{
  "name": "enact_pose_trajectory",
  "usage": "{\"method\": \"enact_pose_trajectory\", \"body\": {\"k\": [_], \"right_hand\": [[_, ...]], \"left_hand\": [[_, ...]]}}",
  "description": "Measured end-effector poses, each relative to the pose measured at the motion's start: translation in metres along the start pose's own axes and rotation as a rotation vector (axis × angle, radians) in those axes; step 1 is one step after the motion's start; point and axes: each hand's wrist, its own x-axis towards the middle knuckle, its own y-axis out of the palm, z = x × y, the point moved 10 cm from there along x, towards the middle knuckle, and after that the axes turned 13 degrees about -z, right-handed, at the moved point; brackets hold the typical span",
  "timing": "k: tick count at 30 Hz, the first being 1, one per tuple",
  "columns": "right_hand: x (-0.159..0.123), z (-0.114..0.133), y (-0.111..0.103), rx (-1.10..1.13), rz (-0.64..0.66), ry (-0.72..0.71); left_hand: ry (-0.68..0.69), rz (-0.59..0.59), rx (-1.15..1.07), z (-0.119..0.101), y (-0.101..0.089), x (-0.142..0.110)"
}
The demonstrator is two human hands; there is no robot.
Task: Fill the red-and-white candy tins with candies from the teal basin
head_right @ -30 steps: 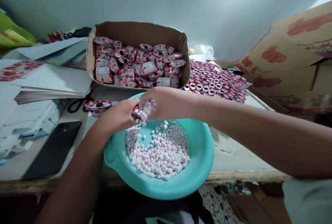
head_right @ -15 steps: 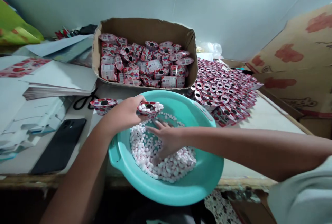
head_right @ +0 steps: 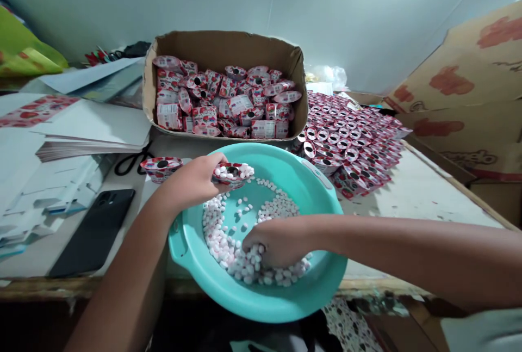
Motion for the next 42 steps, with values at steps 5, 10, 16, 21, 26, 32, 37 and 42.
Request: {"method": "enact_pose_trajectory", "body": {"k": [5, 10, 16, 21, 26, 32, 37, 42], "right_hand": [[-0.001, 0.024, -0.096, 0.069, -0.309, -0.115], [-0.005, 0.034, -0.149, -0.163, -0.563, -0.147], [-0.014, 0.026, -0.126, -0.394, -0.735, -0.164], [-0.005, 0.007, -0.111, -0.263, -0.853, -0.146], [-0.004, 0.012, -0.112, -0.247, -0.953, -0.33], [-0.016, -0.005, -0.13, -0.046, -0.982, -0.34], [-0.018, -0.015, -0.137, 0.024, -1.013, -0.286], [-0.013, -0.01, -0.125, 0.053, -0.901, -0.289]], "left_hand": [[0.009, 0.021, 0.019, -0.002, 0.001, 0.0], [0.102, 0.044, 0.01, -0.012, 0.002, 0.0], [0.054, 0.049, 0.085, -0.006, 0.004, -0.001], [-0.004, 0.049, 0.077, -0.002, 0.003, -0.001], [-0.017, 0.036, 0.04, -0.004, 0.002, 0.0], [-0.02, 0.036, 0.002, -0.007, 0.001, 0.0], [-0.022, 0.025, 0.006, -0.008, 0.0, 0.001], [-0.028, 0.046, 0.048, -0.008, 0.004, 0.001]]}}
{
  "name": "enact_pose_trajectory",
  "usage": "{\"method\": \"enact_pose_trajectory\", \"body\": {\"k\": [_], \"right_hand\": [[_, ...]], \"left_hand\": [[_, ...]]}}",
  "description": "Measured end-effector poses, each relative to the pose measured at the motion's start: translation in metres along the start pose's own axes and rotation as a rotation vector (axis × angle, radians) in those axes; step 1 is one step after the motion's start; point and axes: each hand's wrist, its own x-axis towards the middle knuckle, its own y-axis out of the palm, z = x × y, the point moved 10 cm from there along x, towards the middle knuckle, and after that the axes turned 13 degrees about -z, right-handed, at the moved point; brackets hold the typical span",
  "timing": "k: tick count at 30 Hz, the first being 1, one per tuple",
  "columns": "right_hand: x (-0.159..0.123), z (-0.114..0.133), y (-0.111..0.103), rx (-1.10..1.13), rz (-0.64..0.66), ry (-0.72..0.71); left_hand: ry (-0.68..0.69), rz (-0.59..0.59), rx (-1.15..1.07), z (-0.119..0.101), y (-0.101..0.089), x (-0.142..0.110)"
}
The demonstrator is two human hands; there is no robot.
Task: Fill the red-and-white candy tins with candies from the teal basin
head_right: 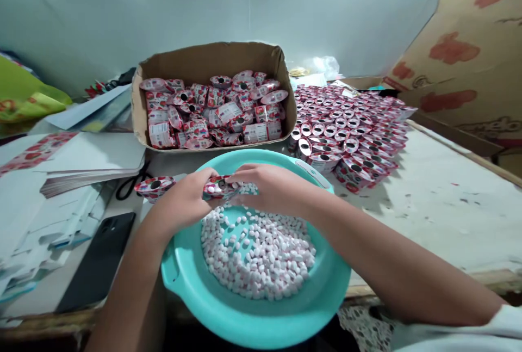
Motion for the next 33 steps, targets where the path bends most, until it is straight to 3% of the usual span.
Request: {"method": "enact_pose_trajectory", "body": {"k": [5, 7, 11, 15, 20, 26, 33], "right_hand": [[-0.003, -0.044, -0.03, 0.035, -0.256, 0.324], [0.0, -0.037, -0.03, 0.072, -0.256, 0.239], [0.002, 0.014, -0.017, 0.052, -0.154, -0.148], [-0.004, 0.044, 0.002, -0.064, -0.053, -0.321], [-0.004, 0.047, 0.005, -0.113, -0.006, -0.346], [-0.003, 0.046, -0.018, -0.053, -0.155, -0.353], [-0.004, 0.038, 0.003, -0.137, 0.001, -0.308]], "left_hand": [[-0.019, 0.003, 0.037, 0.001, 0.001, 0.001], [-0.028, 0.011, 0.048, 0.002, 0.001, 0.001], [0.002, 0.0, 0.043, -0.001, 0.0, 0.002], [0.032, -0.022, -0.046, -0.004, -0.002, 0.002], [0.007, -0.002, -0.037, -0.001, 0.0, 0.0], [0.013, 0.008, 0.037, -0.003, 0.0, -0.001], [0.03, 0.015, 0.008, -0.007, -0.001, -0.001]]}}
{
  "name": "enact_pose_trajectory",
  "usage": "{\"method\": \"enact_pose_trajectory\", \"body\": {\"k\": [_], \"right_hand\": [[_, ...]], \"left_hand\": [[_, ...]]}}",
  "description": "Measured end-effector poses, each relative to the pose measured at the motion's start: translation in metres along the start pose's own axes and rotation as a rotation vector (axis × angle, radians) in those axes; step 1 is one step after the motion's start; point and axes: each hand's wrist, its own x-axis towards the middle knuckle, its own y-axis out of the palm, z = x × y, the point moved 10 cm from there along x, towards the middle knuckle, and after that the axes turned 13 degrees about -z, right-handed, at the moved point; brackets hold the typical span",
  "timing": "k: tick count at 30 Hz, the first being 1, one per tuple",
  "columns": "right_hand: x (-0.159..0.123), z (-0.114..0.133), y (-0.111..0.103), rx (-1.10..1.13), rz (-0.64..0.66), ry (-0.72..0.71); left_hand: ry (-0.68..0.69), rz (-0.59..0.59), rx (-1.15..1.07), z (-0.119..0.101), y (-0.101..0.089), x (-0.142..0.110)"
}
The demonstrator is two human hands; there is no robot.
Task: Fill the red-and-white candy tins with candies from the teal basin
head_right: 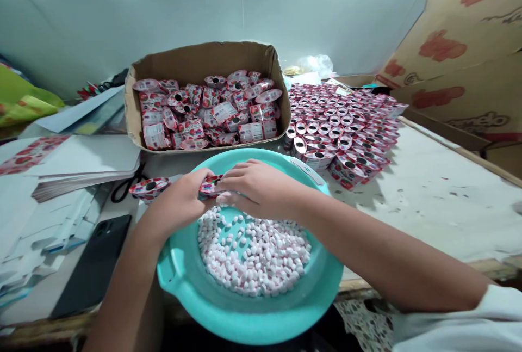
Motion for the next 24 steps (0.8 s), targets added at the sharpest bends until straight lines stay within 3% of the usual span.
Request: {"method": "enact_pose_trajectory", "body": {"k": [6, 16, 22, 24], "right_hand": [[0.002, -0.014, -0.022, -0.096, -0.146, 0.096], [-0.002, -0.014, -0.005, -0.089, -0.035, 0.095], [-0.001, -0.025, -0.028, -0.091, -0.229, 0.161], [-0.001, -0.028, -0.028, -0.063, -0.235, 0.18]], "left_hand": [[-0.012, -0.02, 0.061, 0.005, 0.0, -0.001], [-0.005, -0.018, -0.004, 0.005, 0.001, 0.0], [-0.024, -0.02, 0.024, 0.006, 0.0, 0.0], [-0.015, -0.02, 0.012, 0.006, 0.001, 0.001]]}}
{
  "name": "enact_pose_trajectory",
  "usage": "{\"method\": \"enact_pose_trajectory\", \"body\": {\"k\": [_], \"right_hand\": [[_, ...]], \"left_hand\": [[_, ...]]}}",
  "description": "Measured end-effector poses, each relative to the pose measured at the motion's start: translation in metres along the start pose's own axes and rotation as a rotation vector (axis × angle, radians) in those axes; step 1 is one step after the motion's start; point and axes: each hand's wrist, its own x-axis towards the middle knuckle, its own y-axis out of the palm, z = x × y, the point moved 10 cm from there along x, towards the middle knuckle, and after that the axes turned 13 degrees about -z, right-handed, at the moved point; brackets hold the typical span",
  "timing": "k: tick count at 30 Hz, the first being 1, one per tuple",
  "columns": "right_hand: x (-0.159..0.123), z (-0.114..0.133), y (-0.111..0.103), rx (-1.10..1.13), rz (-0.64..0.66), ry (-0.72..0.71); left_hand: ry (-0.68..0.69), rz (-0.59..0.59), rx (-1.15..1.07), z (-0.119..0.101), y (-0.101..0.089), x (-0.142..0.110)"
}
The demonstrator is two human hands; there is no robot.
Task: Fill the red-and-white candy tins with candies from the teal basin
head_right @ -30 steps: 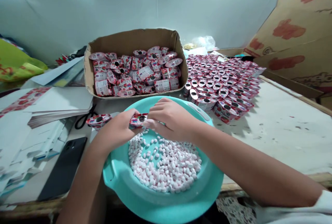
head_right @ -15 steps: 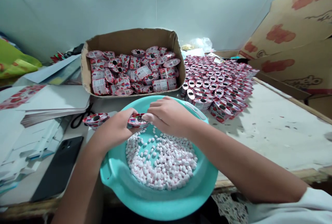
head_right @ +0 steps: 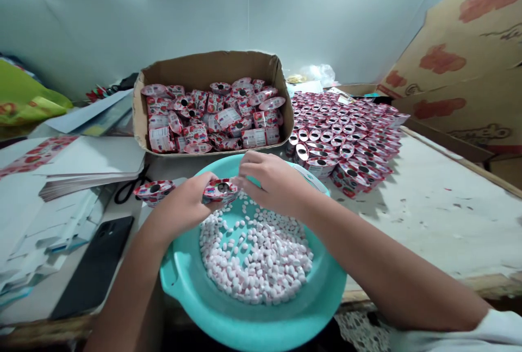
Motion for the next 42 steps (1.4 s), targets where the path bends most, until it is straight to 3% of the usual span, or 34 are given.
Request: {"method": "enact_pose_trajectory", "body": {"k": [8, 14, 17, 21, 27, 34, 42], "right_hand": [[-0.008, -0.014, 0.015, 0.065, 0.099, 0.12], [-0.007, -0.009, 0.011, 0.141, 0.078, 0.029], [-0.004, -0.012, -0.001, 0.13, -0.005, 0.019], [-0.001, -0.026, -0.012, 0.084, -0.095, 0.114], [-0.007, -0.019, 0.009, 0.111, 0.111, 0.087], [-0.002, -0.027, -0.006, 0.122, -0.017, 0.152], [-0.006, -0.03, 0.001, 0.132, -0.006, 0.198]], "left_hand": [[-0.023, -0.056, -0.141, -0.002, -0.01, 0.0], [-0.065, -0.086, -0.174, 0.0, -0.014, 0.0], [-0.072, -0.1, -0.144, 0.001, -0.015, 0.001], [-0.079, -0.097, -0.131, 0.002, -0.013, 0.001], [-0.066, -0.105, -0.149, 0.001, -0.014, 0.001], [-0.092, -0.118, -0.132, 0.005, -0.013, 0.001], [-0.069, -0.124, -0.145, 0.003, -0.013, 0.001]]}}
